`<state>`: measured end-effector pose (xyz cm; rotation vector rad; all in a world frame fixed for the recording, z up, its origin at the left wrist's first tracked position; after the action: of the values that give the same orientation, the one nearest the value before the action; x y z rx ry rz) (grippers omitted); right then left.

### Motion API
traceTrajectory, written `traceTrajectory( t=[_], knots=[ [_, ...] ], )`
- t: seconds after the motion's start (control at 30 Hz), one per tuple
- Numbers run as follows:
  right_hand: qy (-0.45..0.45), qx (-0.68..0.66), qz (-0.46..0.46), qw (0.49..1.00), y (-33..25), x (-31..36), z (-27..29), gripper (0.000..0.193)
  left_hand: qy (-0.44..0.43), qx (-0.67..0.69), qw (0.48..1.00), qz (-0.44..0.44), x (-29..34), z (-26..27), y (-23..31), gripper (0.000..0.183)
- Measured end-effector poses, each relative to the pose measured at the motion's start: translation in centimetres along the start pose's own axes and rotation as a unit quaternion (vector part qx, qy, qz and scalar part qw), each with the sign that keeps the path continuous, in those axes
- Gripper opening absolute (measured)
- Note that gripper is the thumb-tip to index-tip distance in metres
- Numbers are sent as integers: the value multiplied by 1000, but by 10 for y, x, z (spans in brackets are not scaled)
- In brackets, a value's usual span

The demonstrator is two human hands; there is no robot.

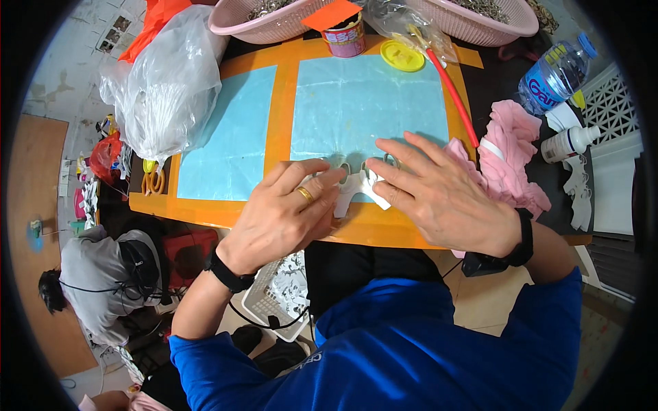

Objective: The recorder applies glue and attaches metal rings to a white shoe component.

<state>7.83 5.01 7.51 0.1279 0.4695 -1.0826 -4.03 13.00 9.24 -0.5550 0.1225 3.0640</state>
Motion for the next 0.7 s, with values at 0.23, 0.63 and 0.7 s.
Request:
traceTrajectory(
  t=[0.23,0.63,0.7],
  knots=[
    [-10,-7,-6,1000,1,-1,-1,38,113,50,981,148,-10,-1,-8,43],
    [1,-4,-11,1000,2,-1,0,36,39,50,996,64,-28,-18,-12,35],
    [4,-1,-9,1000,2,-1,-1,36,32,39,998,45,-29,-19,-10,37]
  ],
)
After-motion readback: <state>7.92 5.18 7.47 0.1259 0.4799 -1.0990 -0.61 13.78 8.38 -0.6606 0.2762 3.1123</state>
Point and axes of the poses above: each hand's wrist, its own x-axis away from the middle knuckle, its own z-axis out of the back of the hand, y = z × x, the point moved 9 cm from there along -x, towards the middle knuckle, and after that the axes turned 5 degrees about y, right-handed, at the moved point
